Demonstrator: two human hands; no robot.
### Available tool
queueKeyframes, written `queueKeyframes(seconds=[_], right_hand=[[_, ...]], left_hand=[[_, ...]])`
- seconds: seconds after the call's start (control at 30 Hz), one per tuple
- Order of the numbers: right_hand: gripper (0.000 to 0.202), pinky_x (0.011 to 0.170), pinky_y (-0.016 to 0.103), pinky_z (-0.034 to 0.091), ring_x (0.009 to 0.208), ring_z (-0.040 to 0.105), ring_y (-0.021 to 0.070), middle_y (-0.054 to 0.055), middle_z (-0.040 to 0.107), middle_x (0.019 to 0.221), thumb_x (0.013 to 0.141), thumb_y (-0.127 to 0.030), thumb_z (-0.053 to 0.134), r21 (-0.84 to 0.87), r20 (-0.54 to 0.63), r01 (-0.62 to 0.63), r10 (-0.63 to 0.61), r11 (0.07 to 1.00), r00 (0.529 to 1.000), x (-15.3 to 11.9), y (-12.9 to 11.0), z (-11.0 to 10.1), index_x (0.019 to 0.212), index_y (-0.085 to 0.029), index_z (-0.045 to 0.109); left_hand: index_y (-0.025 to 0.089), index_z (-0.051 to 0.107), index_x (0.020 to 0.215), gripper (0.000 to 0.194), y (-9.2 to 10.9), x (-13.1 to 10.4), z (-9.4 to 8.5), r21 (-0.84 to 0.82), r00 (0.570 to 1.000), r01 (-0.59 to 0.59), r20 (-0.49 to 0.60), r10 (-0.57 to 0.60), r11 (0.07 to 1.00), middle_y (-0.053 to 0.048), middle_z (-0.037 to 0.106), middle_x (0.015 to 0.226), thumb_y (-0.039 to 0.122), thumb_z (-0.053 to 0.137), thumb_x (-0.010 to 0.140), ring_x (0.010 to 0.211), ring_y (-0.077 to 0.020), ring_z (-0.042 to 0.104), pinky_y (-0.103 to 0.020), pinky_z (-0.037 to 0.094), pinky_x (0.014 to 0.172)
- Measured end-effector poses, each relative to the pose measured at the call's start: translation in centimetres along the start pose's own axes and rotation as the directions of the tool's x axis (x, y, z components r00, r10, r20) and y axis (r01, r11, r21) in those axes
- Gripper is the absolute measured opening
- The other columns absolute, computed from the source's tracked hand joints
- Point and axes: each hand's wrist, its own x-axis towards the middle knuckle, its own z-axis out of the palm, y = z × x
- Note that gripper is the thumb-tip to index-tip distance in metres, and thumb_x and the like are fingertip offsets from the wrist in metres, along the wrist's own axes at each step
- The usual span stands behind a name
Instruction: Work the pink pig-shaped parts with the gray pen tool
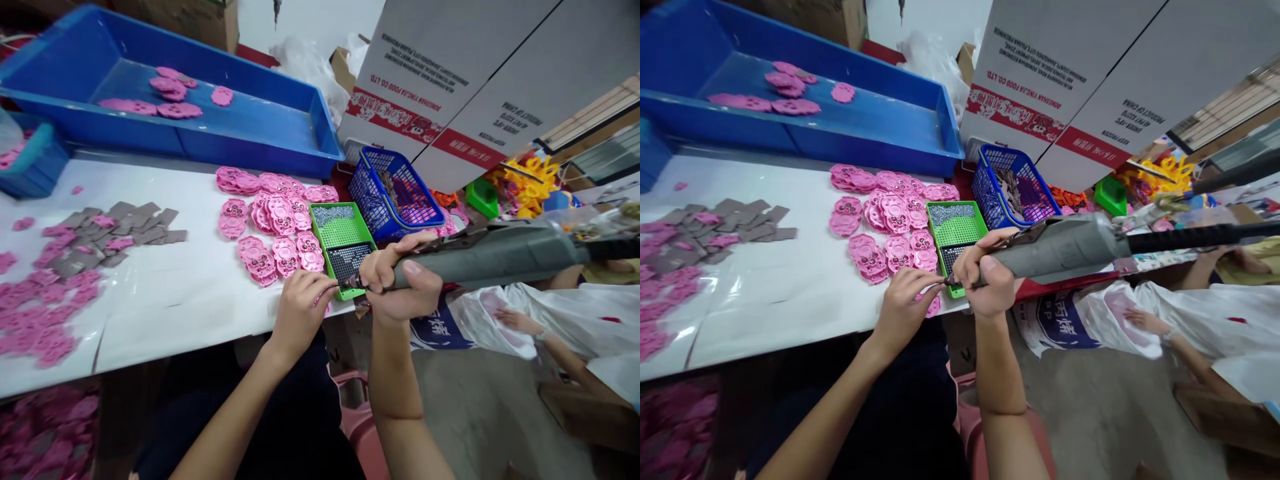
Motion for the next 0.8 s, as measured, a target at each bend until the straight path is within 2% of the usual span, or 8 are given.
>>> queueKeyframes(seconds=[0.27, 0.37, 0.5, 0.63, 0.8], right_hand=[[0.012, 0.034, 0.026, 0.032, 0.031, 0.027, 0.01, -0.012, 0.037, 0.044, 0.083, -0.038, 0.065, 0.011, -0.036, -0.02, 0.021, 1.0, 0.999, -0.6, -0.3, 0.6, 0.087, -0.029, 0.058], [0.013, 0.034, 0.026, 0.032, 0.031, 0.027, 0.0104, -0.012, 0.036, 0.045, 0.082, -0.039, 0.064, -0.017, -0.058, -0.023, 0.022, 1.0, 0.998, -0.6, -0.4, 0.7, 0.087, -0.03, 0.057], [0.016, 0.035, 0.027, 0.032, 0.032, 0.025, 0.0105, -0.011, 0.032, 0.046, 0.084, -0.044, 0.065, -0.033, -0.018, -0.006, 0.006, 0.999, 1.0, -0.7, -0.5, 0.6, 0.089, -0.031, 0.056], [0.013, 0.035, 0.028, 0.031, 0.031, 0.026, 0.0112, -0.01, 0.033, 0.046, 0.084, -0.042, 0.065, -0.013, -0.019, -0.007, 0.007, 1.0, 1.0, -0.7, -0.5, 0.6, 0.087, -0.031, 0.058], [0.019, 0.034, 0.029, 0.031, 0.031, 0.025, 0.0128, -0.011, 0.032, 0.046, 0.082, -0.049, 0.068, -0.037, -0.038, -0.038, 0.037, 0.999, 0.999, -0.7, -0.8, 0.8, 0.088, -0.033, 0.059]], left_hand=[[0.022, 0.077, 0.091, 0.019, 0.1, -0.7, -0.7, -0.105, 0.997, 0.065, -0.031, -0.068, 0.992, -0.005, 0.079, 0.093, 0.036, 0.068, 0.101, 0.089, -0.0228, 0.069, -0.039, 0.052, 0.083], [0.023, 0.077, 0.089, 0.02, 0.0, -0.7, -0.6, -0.157, 0.993, 0.104, -0.041, -0.112, 0.982, -0.005, 0.079, 0.092, 0.037, 0.07, 0.1, 0.088, -0.0224, 0.07, -0.039, 0.053, 0.082], [0.023, 0.078, 0.087, 0.018, -0.1, -0.9, -0.5, -0.232, 0.987, 0.14, -0.05, -0.156, 0.963, -0.005, 0.079, 0.09, 0.037, 0.073, 0.097, 0.087, -0.0218, 0.071, -0.037, 0.054, 0.081], [0.024, 0.079, 0.087, 0.015, -0.3, -1.2, -0.6, -0.287, 0.982, 0.163, -0.048, -0.184, 0.944, -0.005, 0.08, 0.091, 0.036, 0.076, 0.095, 0.089, -0.0221, 0.072, -0.037, 0.055, 0.082], [0.024, 0.081, 0.088, 0.016, -0.5, -1.2, -0.9, -0.373, 0.978, 0.18, -0.028, -0.205, 0.91, -0.005, 0.081, 0.089, 0.039, 0.078, 0.093, 0.087, -0.0225, 0.073, -0.039, 0.057, 0.082]])
